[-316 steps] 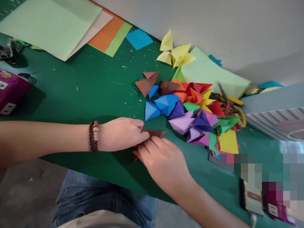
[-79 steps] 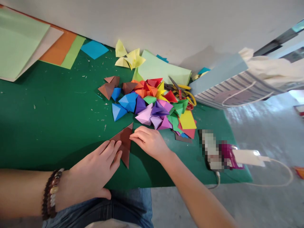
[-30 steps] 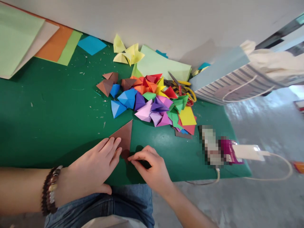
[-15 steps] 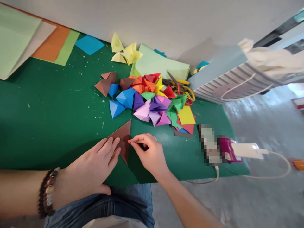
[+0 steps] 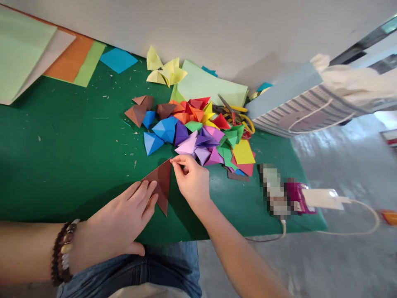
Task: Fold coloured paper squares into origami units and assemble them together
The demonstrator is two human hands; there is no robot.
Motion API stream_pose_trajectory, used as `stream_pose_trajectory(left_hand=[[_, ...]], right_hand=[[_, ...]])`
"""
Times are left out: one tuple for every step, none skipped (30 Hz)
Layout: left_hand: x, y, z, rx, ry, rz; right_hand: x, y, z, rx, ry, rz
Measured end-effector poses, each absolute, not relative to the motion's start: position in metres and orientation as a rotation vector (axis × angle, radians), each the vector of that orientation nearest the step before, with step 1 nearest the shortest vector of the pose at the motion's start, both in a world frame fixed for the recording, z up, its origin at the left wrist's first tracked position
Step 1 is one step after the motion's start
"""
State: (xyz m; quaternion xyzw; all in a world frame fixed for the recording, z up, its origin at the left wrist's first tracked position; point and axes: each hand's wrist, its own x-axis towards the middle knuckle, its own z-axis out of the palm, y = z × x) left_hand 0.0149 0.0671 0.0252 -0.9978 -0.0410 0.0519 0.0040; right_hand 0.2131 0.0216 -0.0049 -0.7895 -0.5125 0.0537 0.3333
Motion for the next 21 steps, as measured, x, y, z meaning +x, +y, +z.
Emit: stream_pose_trajectory(left_hand=[[0.015, 0.067, 0.025, -3.128, -0.127, 0.159], [0.015, 0.067, 0.025, -3.129, -0.129, 0.153], [0.014, 0.067, 0.024, -3.129, -0.135, 0.143], [0.014, 0.067, 0.023, -3.129, -0.14, 0.128], [0.014, 0.068, 0.023, -3.129, -0.145, 0.111], [0.014, 0.069, 0.022, -3.129, -0.147, 0.094], [0.013, 0.069, 0.022, -3.133, -0.144, 0.079], [0.013, 0.07, 0.023, -3.139, -0.137, 0.065], [0.012, 0.071, 0.024, -3.144, -0.126, 0.05], [0.011, 0.071, 0.025, -3.146, -0.116, 0.031], [0.011, 0.071, 0.027, -3.144, -0.111, 0.007], [0.01, 0.071, 0.029, -3.136, -0.104, -0.029], [0.009, 0.07, 0.031, -3.125, -0.094, -0.07], [0.008, 0.069, 0.032, -3.112, -0.074, -0.117], [0.007, 0.068, 0.033, -3.102, -0.038, -0.17], [0.006, 0.066, 0.033, -3.095, 0.005, -0.229], [0.005, 0.065, 0.034, -3.09, 0.047, -0.29], [0.003, 0.064, 0.033, -3.091, 0.076, -0.34], [0.002, 0.063, 0.033, -3.098, 0.078, -0.37], [0.001, 0.062, 0.033, -3.111, 0.055, -0.379], [0.0, 0.061, 0.032, -3.129, 0.011, -0.364]], right_hand=[[0.214, 0.023, -0.006, -2.072, -1.368, 0.094], [0.214, 0.024, -0.007, -2.072, -1.402, 0.051], [0.215, 0.025, -0.008, -2.058, -1.441, 0.017], [0.216, 0.024, -0.008, -2.025, -1.49, -0.004], [0.216, 0.023, -0.008, -1.977, -1.542, -0.001], [0.217, 0.021, -0.007, -1.921, -1.596, 0.032], [0.217, 0.019, -0.004, -1.865, -1.65, 0.092], [0.218, 0.017, -0.002, -1.822, -1.699, 0.18], [0.218, 0.014, 0.001, -1.79, -1.746, 0.283], [0.217, 0.012, 0.004, -1.771, -1.793, 0.374], [0.217, 0.01, 0.007, -1.748, -1.843, 0.445], [0.216, 0.009, 0.008, -1.718, -1.887, 0.485], [0.215, 0.008, 0.009, -1.689, -1.921, 0.502], [0.214, 0.008, 0.009, -1.663, -1.938, 0.498], [0.213, 0.008, 0.008, -1.648, -1.937, 0.479], [0.212, 0.007, 0.006, -1.643, -1.925, 0.449], [0.211, 0.007, 0.005, -1.645, -1.911, 0.413], [0.211, 0.007, 0.003, -1.649, -1.898, 0.377], [0.21, 0.006, 0.001, -1.648, -1.892, 0.34], [0.21, 0.006, 0.0, -1.639, -1.896, 0.306], [0.21, 0.005, -0.001, -1.624, -1.904, 0.284]])
